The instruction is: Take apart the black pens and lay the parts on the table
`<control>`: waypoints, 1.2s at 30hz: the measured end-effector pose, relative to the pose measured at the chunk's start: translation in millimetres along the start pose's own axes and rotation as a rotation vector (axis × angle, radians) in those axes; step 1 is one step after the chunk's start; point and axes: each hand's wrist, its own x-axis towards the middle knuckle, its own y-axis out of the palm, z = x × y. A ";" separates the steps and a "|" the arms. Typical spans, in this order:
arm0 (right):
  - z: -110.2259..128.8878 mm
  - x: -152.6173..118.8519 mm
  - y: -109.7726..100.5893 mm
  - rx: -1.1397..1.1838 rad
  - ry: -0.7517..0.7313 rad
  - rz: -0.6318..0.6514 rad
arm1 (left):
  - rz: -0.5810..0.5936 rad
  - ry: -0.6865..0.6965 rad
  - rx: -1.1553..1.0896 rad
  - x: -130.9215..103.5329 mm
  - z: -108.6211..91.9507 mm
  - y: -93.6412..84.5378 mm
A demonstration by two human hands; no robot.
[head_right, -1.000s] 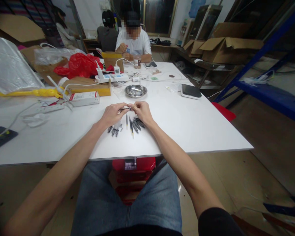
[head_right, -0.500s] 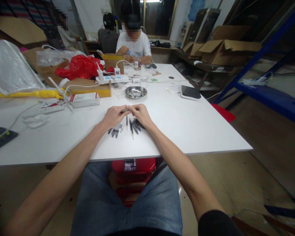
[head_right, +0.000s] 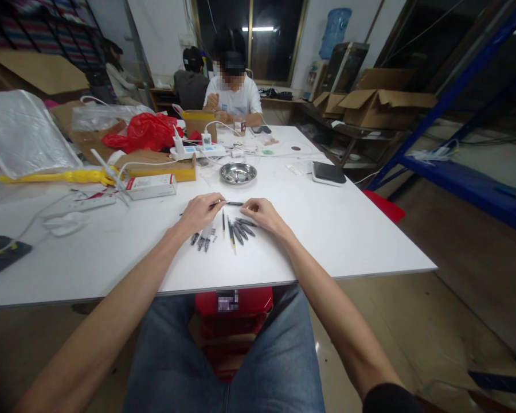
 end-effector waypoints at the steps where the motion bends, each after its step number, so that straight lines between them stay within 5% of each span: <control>1: 0.5 -4.7 -1.9 -0.001 0.006 0.054 | -0.010 0.015 -0.013 0.7 1.6 1.0; 10: 8.8 -3.2 -5.3 -0.079 0.045 0.201 | 0.000 0.076 -0.113 2.1 8.6 6.7; 20: 10.6 30.1 3.5 0.038 -0.158 -0.045 | 0.045 0.031 -0.108 1.3 4.8 2.3; 36: 5.7 18.0 20.7 0.199 -0.081 -0.161 | 0.048 0.037 -0.074 0.9 4.0 2.1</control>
